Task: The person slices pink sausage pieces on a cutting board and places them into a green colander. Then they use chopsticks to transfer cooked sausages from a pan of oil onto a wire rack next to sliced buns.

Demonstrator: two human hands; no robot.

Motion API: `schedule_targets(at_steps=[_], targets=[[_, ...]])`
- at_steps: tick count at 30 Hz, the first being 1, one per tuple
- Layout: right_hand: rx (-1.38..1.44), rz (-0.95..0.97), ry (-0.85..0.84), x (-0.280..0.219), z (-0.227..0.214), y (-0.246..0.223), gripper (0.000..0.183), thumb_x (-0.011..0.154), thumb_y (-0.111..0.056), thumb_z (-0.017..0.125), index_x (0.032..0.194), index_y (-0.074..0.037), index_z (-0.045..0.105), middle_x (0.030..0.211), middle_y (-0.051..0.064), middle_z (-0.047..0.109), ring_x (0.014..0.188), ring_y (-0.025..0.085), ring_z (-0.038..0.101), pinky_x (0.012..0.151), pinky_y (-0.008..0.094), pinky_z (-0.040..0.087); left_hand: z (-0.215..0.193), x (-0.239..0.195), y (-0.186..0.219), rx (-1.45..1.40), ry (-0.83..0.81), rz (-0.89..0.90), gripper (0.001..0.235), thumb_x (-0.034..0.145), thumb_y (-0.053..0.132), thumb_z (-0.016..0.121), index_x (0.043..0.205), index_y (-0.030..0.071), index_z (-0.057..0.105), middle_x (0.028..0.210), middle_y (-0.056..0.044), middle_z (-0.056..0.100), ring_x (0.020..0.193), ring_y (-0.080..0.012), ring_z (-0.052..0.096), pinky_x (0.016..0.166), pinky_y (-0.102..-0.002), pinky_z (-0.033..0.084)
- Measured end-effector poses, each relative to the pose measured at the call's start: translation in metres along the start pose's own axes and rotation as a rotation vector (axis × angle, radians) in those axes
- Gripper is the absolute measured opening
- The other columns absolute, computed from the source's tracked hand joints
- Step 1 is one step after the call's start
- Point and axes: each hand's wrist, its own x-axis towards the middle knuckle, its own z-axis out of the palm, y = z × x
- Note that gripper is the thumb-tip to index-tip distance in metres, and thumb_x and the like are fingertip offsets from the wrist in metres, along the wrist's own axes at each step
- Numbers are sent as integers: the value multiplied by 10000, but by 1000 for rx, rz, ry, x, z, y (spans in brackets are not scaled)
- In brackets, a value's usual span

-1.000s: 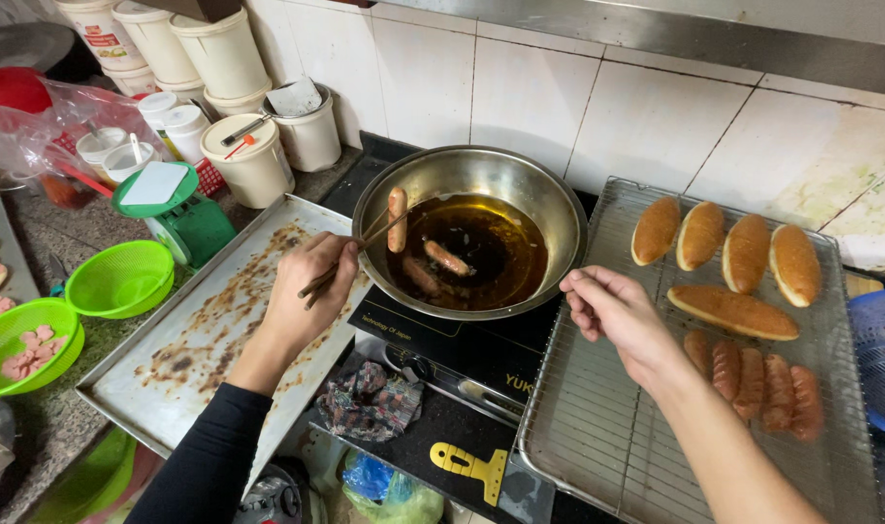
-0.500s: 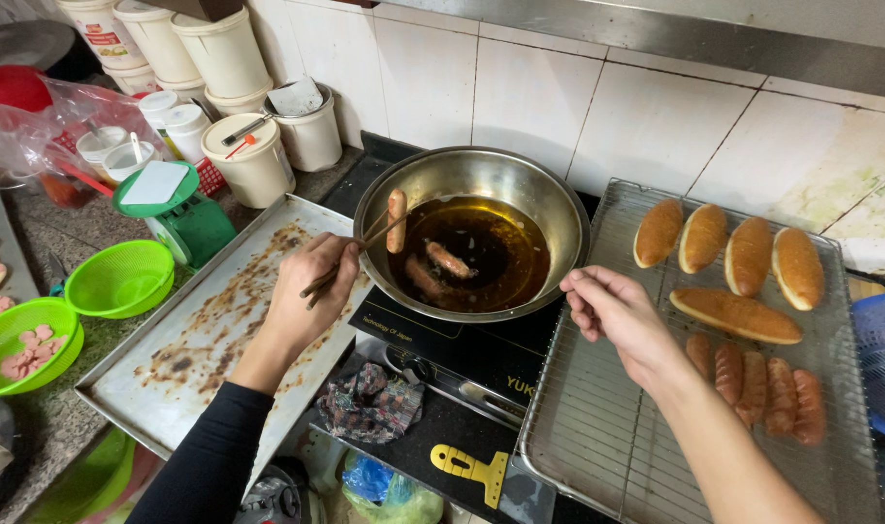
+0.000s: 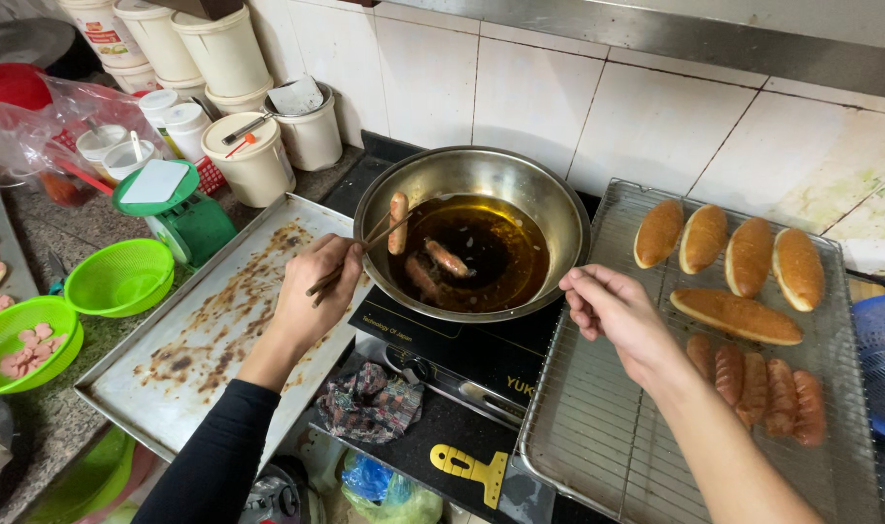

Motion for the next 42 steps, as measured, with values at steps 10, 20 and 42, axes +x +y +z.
schedule_targets(at_steps=[10, 20, 42], targets=[[8, -8, 0, -1, -1, -1, 246, 1034, -246, 555, 951, -46, 673, 706, -34, 537, 612, 67, 489, 519, 246, 391, 2, 1, -5, 8, -5, -8, 194, 1012, 146, 594, 978, -19, 691, 856, -175, 657, 701, -377, 648, 646, -436, 508], [16, -5, 2, 1, -5, 3, 240, 1033, -243, 555, 944, -52, 668, 710, -32, 543, 609, 73, 486, 524, 251, 387, 9, 0, -16, 33, 3, 22, 187, 999, 130, 611, 979, -36, 695, 850, -192, 660, 711, -383, 656, 647, -448, 510], [35, 28, 9, -5, -9, 6, 236, 1043, -255, 559, 950, -62, 660, 716, -34, 542, 606, 73, 482, 529, 242, 384, 15, -2, -13, 105, 22, 87, 149, 984, 100, 619, 977, -28, 694, 888, -190, 676, 741, -396, 662, 671, -453, 521]])
